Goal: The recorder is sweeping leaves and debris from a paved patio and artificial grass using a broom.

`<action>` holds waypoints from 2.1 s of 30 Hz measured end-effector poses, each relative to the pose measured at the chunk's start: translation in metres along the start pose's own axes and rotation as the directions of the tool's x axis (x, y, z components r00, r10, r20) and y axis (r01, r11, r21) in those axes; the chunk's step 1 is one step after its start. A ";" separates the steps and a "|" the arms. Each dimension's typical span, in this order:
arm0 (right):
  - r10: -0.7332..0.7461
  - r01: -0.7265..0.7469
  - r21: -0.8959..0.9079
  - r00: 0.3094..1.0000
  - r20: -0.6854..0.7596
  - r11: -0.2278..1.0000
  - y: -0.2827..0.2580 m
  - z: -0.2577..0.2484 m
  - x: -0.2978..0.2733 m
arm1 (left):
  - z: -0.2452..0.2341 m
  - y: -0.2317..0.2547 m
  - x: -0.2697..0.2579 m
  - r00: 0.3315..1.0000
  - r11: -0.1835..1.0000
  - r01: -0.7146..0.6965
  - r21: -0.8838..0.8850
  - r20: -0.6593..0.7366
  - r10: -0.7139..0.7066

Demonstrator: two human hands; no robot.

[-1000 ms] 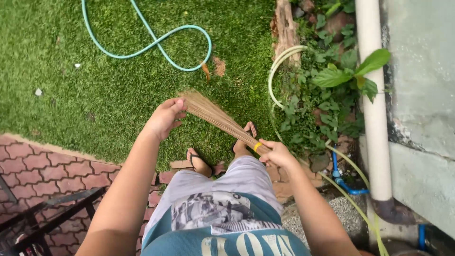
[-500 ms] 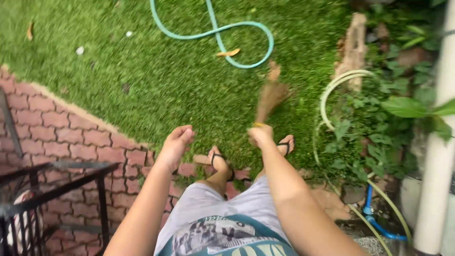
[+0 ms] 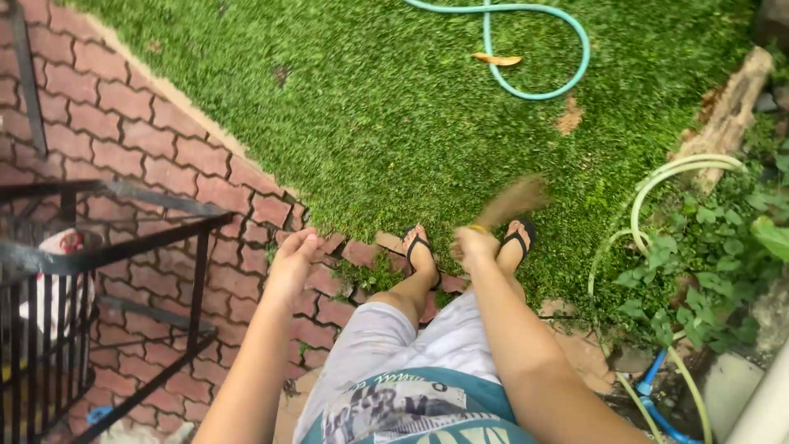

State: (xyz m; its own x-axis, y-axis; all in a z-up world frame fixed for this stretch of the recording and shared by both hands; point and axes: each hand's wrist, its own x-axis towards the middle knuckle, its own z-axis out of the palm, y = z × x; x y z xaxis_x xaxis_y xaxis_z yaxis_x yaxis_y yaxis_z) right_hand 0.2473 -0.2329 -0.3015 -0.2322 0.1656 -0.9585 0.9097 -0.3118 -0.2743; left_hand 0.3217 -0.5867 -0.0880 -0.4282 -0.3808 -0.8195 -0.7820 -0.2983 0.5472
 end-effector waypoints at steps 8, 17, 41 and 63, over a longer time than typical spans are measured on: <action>0.038 0.117 -0.310 0.892 0.450 0.943 0.013 0.120 -0.142 | -0.027 -0.008 -0.025 0.998 0.998 0.059 -0.007 -0.007 -0.059; 0.234 -0.058 -0.324 0.809 0.539 0.944 0.000 0.154 -0.078 | -0.045 -0.028 -0.013 0.996 0.989 0.050 -0.139 -0.063 -0.060; 0.223 0.137 -0.566 0.824 0.521 0.813 -0.042 0.165 -0.055 | 0.031 0.043 0.014 0.991 0.985 0.088 -0.148 -0.088 -0.102; 0.069 0.162 -0.503 0.910 0.410 0.849 -0.004 0.181 -0.083 | 0.016 0.028 0.006 0.994 0.980 0.072 -0.188 -0.069 -0.086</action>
State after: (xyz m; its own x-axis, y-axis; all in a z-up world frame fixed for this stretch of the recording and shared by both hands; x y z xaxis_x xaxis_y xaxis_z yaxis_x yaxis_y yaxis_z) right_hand 0.2007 -0.4152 -0.2346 -0.2893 -0.2540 -0.9229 0.9079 0.2327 -0.3487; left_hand 0.2894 -0.5832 -0.0803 -0.3271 -0.4135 -0.8497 -0.7116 -0.4839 0.5094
